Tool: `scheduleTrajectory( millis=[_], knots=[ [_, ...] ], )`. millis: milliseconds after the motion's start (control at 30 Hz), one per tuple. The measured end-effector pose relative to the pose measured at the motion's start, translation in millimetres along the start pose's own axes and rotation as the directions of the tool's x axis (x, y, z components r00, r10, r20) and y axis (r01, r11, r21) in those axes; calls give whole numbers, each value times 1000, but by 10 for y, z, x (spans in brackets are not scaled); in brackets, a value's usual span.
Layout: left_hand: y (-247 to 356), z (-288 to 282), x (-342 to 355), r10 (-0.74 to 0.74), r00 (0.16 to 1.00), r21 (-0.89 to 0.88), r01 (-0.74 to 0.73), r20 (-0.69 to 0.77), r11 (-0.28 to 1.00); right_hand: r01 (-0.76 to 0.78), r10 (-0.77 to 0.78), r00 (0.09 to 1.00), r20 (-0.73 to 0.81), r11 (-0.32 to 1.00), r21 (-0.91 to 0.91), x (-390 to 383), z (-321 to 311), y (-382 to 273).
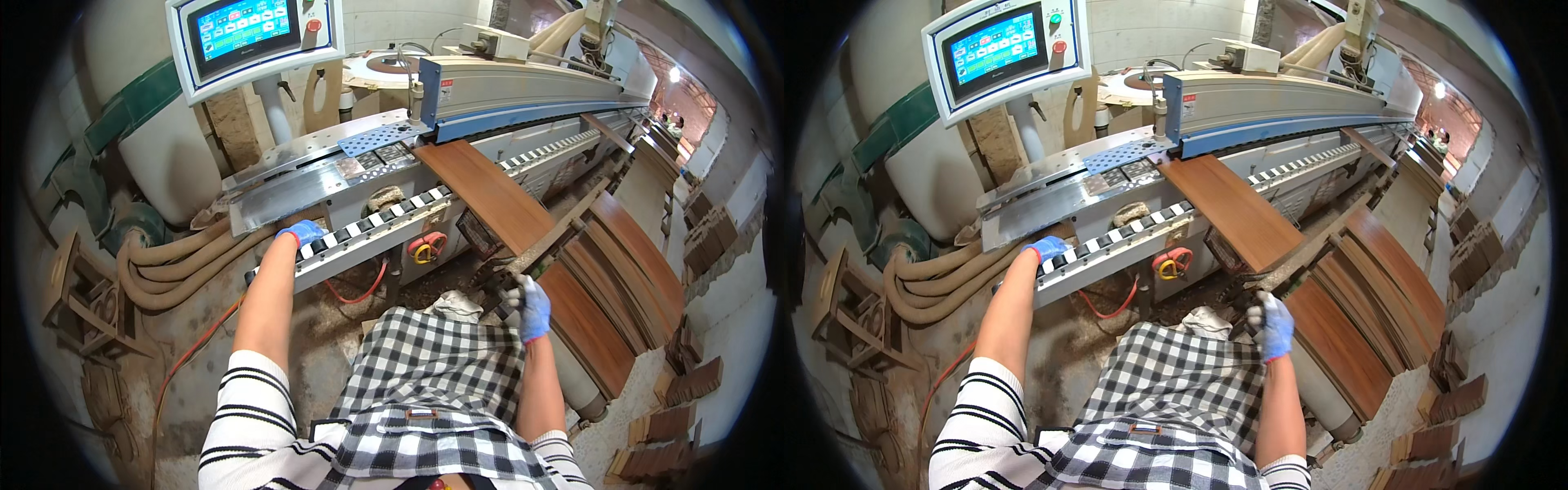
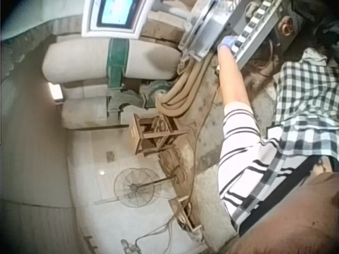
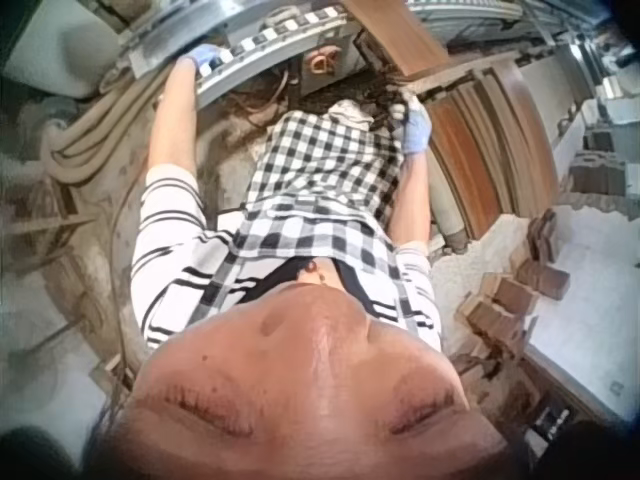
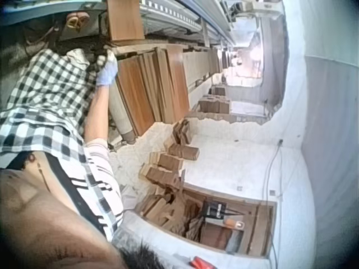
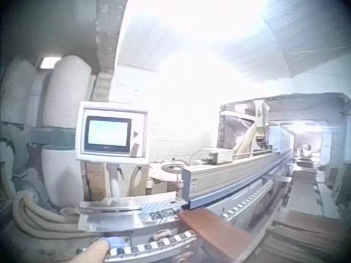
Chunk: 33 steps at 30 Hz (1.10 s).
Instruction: The person repeatedly feeds wooden planks through a conveyor belt sander, guiding each piece with gloved hands and stacking the finished planks on a nearby table. The process is continuous and repetitive throughout the clip.
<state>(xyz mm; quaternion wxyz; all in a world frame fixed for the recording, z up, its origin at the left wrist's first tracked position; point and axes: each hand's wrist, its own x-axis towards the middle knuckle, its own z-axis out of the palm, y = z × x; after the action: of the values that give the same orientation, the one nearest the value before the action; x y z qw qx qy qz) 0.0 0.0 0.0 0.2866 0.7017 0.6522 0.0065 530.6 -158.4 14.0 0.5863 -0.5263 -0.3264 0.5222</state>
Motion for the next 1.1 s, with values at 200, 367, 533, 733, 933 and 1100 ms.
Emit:
scheduleTrajectory(
  millis=[200, 367, 533, 733, 933, 1100],
  knots=[
    [139, -8, -34, 18, 1000, -1, -18, -25, 1000, 110, -189, 769, -610, 980, -166, -556, -1867, 436],
    [102, -15, -39, 23, 998, 36, -21, -62, 999, 48, -139, 292, -946, 990, -131, -1092, -3062, 434],
    [74, 15, 19, 44, 996, 6, -44, -75, 999, 37, -61, 416, -907, 998, -51, -1125, -3591, 503],
    [37, -9, -51, 65, 995, 23, -63, -72, 998, 65, -103, 224, -969, 994, -91, -1031, -3173, 452],
    [52, 2, -17, 56, 997, -15, -57, -56, 998, 92, -34, 282, -959, 996, -9, -1193, -3442, 532],
    [91, 22, -66, 23, 998, -74, -27, -56, 997, 188, -59, 274, -960, 982, -7, -1379, -3200, 543]
  ],
)
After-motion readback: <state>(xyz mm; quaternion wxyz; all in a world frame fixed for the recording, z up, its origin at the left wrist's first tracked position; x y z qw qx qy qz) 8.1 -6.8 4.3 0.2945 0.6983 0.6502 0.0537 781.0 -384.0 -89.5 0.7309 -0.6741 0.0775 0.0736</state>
